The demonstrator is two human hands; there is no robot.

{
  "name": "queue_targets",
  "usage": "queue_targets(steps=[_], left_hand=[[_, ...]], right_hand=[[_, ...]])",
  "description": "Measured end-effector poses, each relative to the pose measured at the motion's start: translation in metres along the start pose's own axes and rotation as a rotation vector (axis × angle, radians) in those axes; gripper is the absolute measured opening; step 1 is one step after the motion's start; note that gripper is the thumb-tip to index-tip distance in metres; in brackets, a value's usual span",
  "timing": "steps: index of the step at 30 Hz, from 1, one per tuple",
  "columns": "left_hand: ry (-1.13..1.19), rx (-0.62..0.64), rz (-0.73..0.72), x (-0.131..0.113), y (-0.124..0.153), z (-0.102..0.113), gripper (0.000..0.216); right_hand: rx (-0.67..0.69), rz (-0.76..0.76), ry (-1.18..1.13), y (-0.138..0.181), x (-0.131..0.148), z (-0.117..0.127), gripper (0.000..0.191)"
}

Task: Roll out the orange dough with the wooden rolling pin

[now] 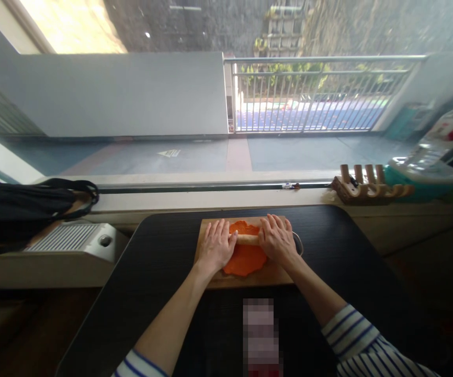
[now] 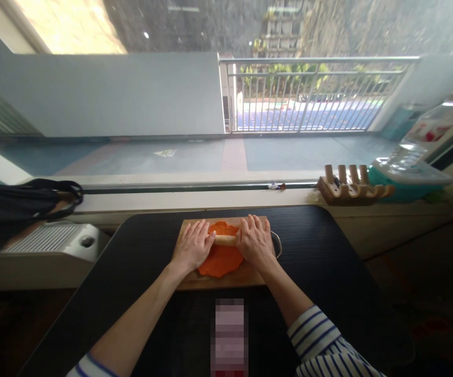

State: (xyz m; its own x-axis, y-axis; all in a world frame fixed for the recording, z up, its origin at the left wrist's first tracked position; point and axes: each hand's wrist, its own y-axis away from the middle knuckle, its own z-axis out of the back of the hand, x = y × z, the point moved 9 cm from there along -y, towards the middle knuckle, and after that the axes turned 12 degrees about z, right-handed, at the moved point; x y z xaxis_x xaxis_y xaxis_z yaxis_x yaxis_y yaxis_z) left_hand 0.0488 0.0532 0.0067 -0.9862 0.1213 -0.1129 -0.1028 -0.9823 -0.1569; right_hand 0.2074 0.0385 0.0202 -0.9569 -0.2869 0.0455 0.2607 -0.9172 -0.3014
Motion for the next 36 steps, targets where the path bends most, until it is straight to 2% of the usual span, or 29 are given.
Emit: queue_targets(steps=[10, 25, 31, 36], left_hand=[[0.017, -0.091, -0.062, 0.002, 0.026, 0.011, 0.055], [0.203, -0.045, -0.145, 0.005, 0.041, 0.037, 0.023], [0.271, -0.083, -0.121, 0.012, 0.048, 0.035, 0.021], [0.278, -0.114, -0.107, 0.018, 0.051, 0.028, 0.031]], right_hand=[[0.012, 0.038, -0.027, 0.013, 0.006, 0.002, 0.039], [0.114, 0.031, -0.1, 0.019, 0.005, -0.001, 0.043], [0.132, 0.04, -0.123, 0.015, 0.005, 0.002, 0.046], [0.131, 0.078, -0.128, 0.009, 0.01, 0.004, 0.045]])
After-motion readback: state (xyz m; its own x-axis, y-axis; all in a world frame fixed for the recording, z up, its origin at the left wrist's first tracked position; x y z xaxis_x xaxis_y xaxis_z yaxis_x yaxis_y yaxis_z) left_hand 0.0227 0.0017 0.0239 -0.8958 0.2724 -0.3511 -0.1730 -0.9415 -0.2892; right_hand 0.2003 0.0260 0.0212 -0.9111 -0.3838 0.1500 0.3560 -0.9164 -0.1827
